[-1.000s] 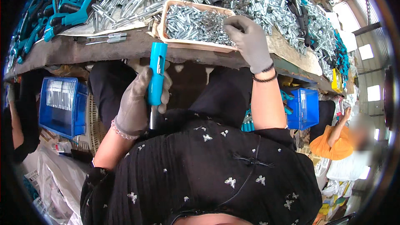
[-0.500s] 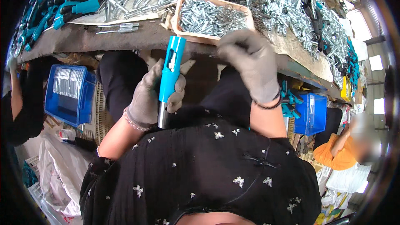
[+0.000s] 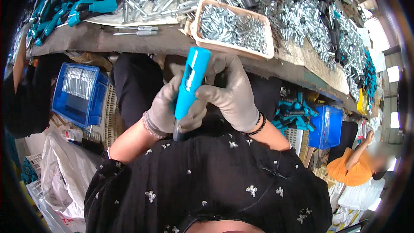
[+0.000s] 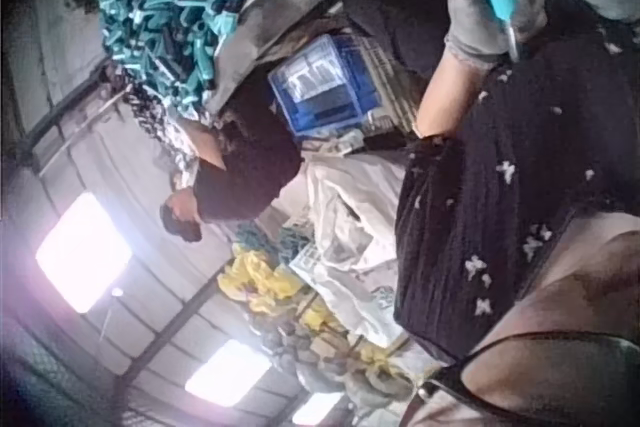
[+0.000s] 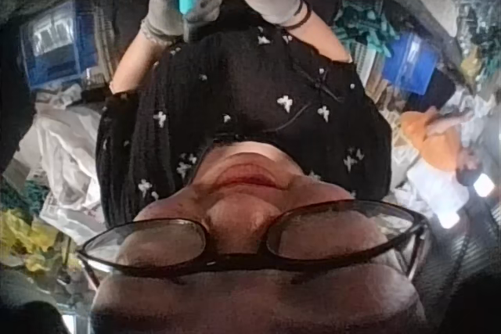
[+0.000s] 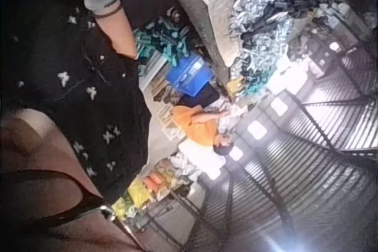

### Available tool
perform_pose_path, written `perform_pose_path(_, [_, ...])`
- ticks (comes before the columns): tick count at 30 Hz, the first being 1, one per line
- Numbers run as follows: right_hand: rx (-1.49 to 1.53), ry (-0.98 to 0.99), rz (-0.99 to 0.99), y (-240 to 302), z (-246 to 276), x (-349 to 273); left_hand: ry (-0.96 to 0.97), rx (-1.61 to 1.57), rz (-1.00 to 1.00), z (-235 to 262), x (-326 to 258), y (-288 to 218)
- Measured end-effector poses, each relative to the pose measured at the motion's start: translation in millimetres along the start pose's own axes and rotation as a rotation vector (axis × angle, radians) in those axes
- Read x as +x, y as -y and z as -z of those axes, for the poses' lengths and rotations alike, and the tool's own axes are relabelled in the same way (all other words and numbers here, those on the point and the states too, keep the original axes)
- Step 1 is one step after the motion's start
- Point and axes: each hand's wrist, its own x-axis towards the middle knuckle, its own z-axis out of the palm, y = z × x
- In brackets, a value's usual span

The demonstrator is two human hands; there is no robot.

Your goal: Assembling hardware components by inserting metal rods and screws into blue plastic handles.

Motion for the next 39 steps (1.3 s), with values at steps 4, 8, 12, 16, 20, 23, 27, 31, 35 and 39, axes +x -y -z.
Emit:
perform_pose_path(4, [0.124, 0.166, -0.300, 10, 4, 3, -0.026, 0.186, 0.026, -9, -8, -3])
perform_pose_path(8, [0.027, 0.103, -0.249, -5, -4, 2, -0.071, 0.583, -0.285, -21, -12, -15])
perform_pose_path(12, [-0.048, 0.741, -0.403, -9, -19, 11, -0.390, 0.502, -0.629, -39, -9, -34])
perform_pose_path(16, [0.088, 0.651, -0.704, -23, -47, 12, -0.581, 0.324, -0.589, -32, -7, -56])
perform_pose_path(20, [-0.666, 0.701, -0.309, -25, -65, 28, -0.549, 0.341, -0.654, -10, -25, -69])
perform_pose_path(23, [-1.008, 1.095, -0.054, 3, -74, 93, -0.569, 0.201, -0.769, 5, -50, -87])
perform_pose_path(27, [-1.107, 0.367, 0.219, 8, -99, 251, -0.615, -0.034, -0.632, -3, -59, -80])
perform_pose_path(31, [-1.391, 0.237, 0.054, -36, -114, 377, -0.618, 0.245, -0.397, 1, -62, -62])
perform_pose_path(35, [-1.513, 0.435, 0.047, -47, -133, 400, -0.628, 0.311, -0.396, 13, -76, -68])
perform_pose_path(39, [-1.477, 0.336, 0.300, 5, -141, 354, -0.679, 0.310, -0.420, 14, -79, -78])
